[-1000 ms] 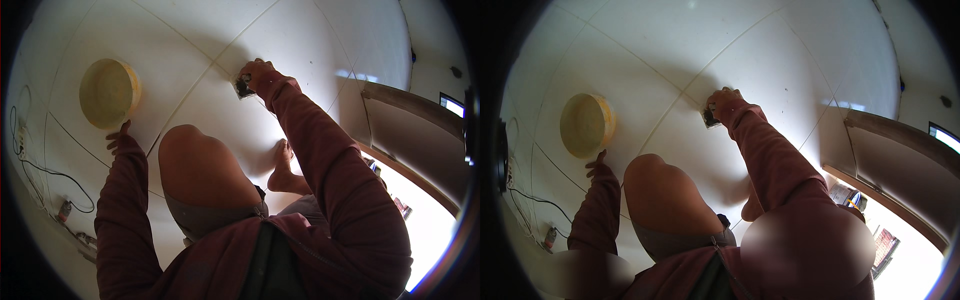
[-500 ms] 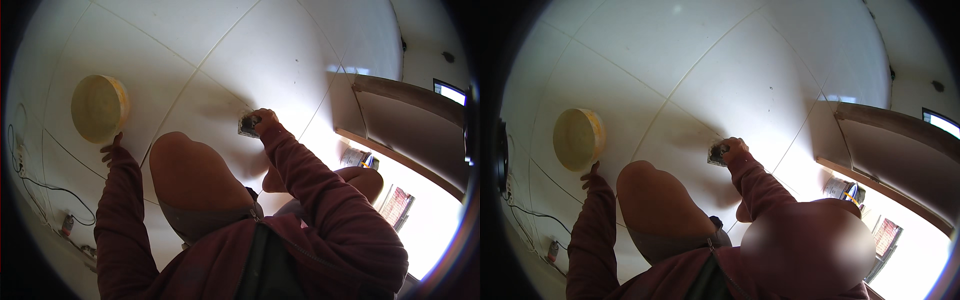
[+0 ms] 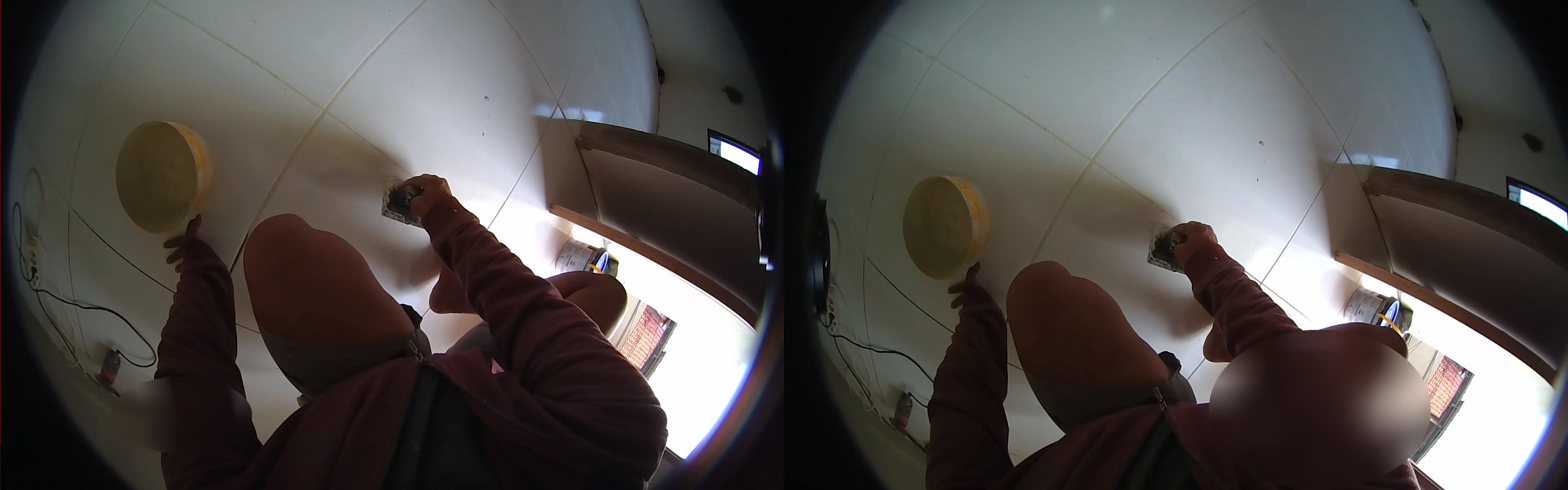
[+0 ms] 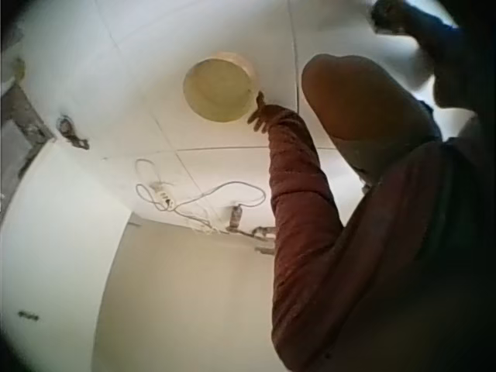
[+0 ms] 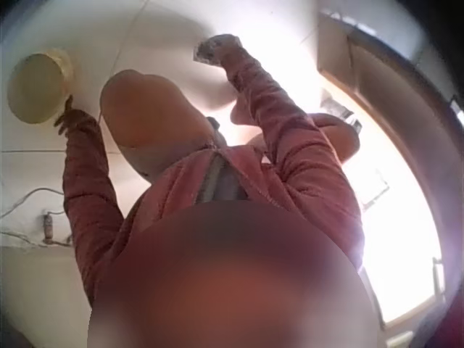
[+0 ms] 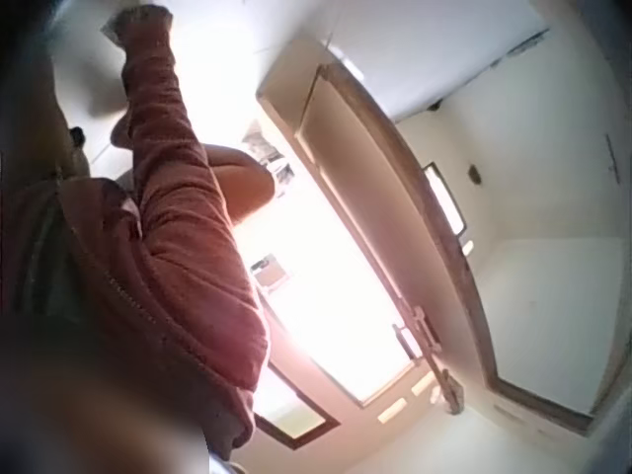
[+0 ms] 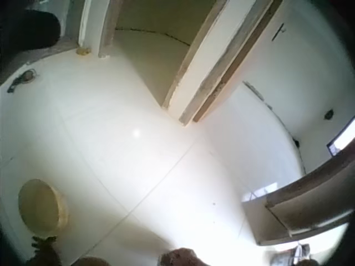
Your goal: Applying grout to the joints of floor tiles using a spatula.
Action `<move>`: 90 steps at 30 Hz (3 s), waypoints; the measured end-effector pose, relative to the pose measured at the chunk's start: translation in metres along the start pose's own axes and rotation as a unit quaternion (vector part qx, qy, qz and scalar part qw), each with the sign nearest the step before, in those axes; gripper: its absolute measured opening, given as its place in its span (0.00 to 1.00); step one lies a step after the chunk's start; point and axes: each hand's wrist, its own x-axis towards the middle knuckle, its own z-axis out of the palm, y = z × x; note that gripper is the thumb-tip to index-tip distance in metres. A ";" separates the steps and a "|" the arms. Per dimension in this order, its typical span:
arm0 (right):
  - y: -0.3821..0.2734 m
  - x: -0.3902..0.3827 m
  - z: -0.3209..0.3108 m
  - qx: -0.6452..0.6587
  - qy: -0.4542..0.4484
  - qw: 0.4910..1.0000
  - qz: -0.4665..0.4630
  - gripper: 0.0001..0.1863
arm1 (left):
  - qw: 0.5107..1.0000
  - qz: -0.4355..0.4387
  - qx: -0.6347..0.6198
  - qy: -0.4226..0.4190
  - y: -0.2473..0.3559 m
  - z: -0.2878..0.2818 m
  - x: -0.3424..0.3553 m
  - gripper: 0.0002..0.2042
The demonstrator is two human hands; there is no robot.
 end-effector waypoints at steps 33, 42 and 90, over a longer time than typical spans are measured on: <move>0.070 -0.018 -0.005 -0.005 -0.018 1.000 0.004 0.19 | 0.990 -0.025 0.135 0.026 0.010 -0.018 -0.010 0.25; 0.024 0.000 -0.001 -0.027 0.072 0.997 0.024 0.18 | 0.920 0.151 0.361 -0.001 -0.009 0.009 0.017 0.25; -0.005 -0.036 0.057 0.207 0.070 0.969 0.118 0.12 | 0.672 0.231 0.693 -0.127 -0.031 -0.040 -0.011 0.21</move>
